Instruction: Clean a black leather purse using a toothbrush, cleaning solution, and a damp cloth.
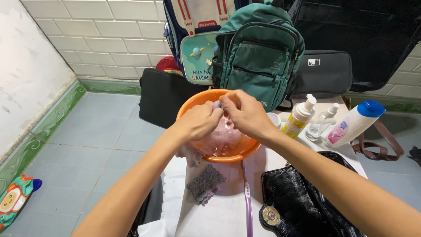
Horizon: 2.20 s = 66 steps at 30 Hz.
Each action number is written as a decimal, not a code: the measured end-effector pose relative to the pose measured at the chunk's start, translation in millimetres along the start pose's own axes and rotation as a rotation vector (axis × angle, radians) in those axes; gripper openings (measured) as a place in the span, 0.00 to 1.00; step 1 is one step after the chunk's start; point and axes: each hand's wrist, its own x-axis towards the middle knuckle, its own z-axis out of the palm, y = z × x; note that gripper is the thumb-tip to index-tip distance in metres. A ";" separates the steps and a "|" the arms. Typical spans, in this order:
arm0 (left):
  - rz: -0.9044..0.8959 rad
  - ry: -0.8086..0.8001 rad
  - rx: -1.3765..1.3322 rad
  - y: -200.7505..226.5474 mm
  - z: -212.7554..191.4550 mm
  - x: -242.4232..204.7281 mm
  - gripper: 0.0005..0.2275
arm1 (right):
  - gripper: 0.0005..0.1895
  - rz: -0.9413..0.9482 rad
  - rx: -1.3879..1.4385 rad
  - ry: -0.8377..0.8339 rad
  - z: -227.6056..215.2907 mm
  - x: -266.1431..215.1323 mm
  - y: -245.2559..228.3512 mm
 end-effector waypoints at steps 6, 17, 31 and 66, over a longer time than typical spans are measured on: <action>0.043 -0.085 -0.337 3.7 -12.4 -0.1 0.17 | 0.26 -1.050 -0.628 0.103 -18.6 -16.1 8.6; 0.211 0.063 0.275 -19.5 12.6 37.9 0.08 | 0.04 -0.726 -0.991 0.014 17.0 73.9 57.8; 0.740 0.795 0.911 -37.1 13.2 31.5 0.07 | 0.17 -0.237 -0.349 -0.190 8.6 49.7 42.5; 0.715 0.875 0.430 -15.7 -52.2 -37.9 0.11 | 0.15 -0.318 0.275 0.095 -35.1 -30.3 -73.3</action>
